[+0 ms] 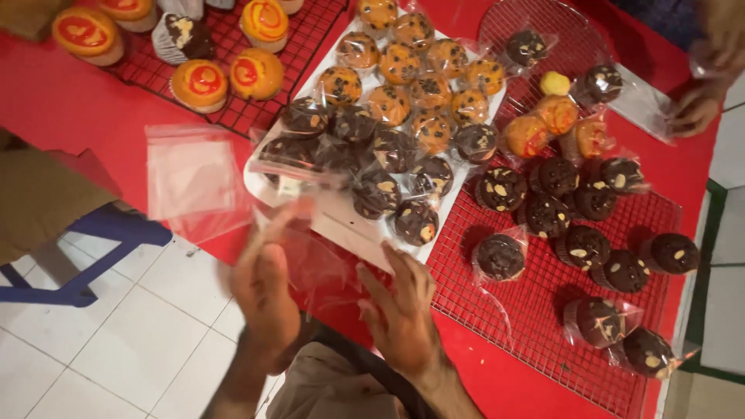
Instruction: The person is individually packaging chocolate muffins into clear plastic bags on a red work surface.
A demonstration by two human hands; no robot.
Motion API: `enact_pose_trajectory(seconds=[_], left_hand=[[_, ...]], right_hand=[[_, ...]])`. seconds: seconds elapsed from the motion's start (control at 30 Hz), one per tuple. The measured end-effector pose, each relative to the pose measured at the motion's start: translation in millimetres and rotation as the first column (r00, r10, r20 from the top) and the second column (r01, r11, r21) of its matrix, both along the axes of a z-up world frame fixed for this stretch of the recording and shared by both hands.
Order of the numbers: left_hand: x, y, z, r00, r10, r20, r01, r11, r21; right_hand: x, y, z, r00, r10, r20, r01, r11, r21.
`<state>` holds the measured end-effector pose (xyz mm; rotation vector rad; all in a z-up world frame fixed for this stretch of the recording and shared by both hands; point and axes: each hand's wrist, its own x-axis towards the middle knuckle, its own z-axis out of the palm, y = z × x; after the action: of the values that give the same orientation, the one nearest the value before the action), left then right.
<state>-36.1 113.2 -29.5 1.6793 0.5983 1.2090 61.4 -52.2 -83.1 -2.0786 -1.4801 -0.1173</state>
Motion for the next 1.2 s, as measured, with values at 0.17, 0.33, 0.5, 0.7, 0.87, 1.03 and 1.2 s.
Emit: enact_pose_trajectory(seconds=[0.17, 0.33, 0.5, 0.7, 0.87, 1.03, 1.2], left_hand=[[18, -33, 19, 0.920, -0.259, 0.293, 0.361, 0.850, -0.383], [22, -44, 14, 0.804, -0.415, 0.425, 0.568, 0.748, -0.343], [29, -58, 20, 0.602, -0.555, 0.573, 0.796, 0.472, -0.380], [40, -86, 24, 0.548, -0.724, 0.418, 0.792, 0.290, -0.537], [50, -111, 27, 0.456, -0.773, 0.440, 0.821, 0.175, -0.544], [57, -122, 18, 0.443, -0.809, 0.385, 0.815, 0.185, -0.550], [58, -127, 15, 0.457, -0.803, 0.383, 0.774, 0.147, -0.616]], right_hand=[[-2, -17, 24, 0.941, -0.136, -0.312, 0.151, 0.988, 0.027], [0, -29, 35, 0.969, -0.133, -0.210, 0.152, 0.985, 0.077], [3, -58, 35, 0.917, -0.213, -0.338, 0.254, 0.964, 0.081], [7, -81, 35, 0.938, -0.192, -0.289, 0.240, 0.961, 0.140], [1, -102, 28, 0.905, -0.217, -0.366, 0.261, 0.962, 0.075], [3, -121, 12, 0.891, -0.275, -0.362, 0.329, 0.940, 0.095], [4, -132, -13, 0.927, -0.269, -0.261, 0.331, 0.915, 0.231]])
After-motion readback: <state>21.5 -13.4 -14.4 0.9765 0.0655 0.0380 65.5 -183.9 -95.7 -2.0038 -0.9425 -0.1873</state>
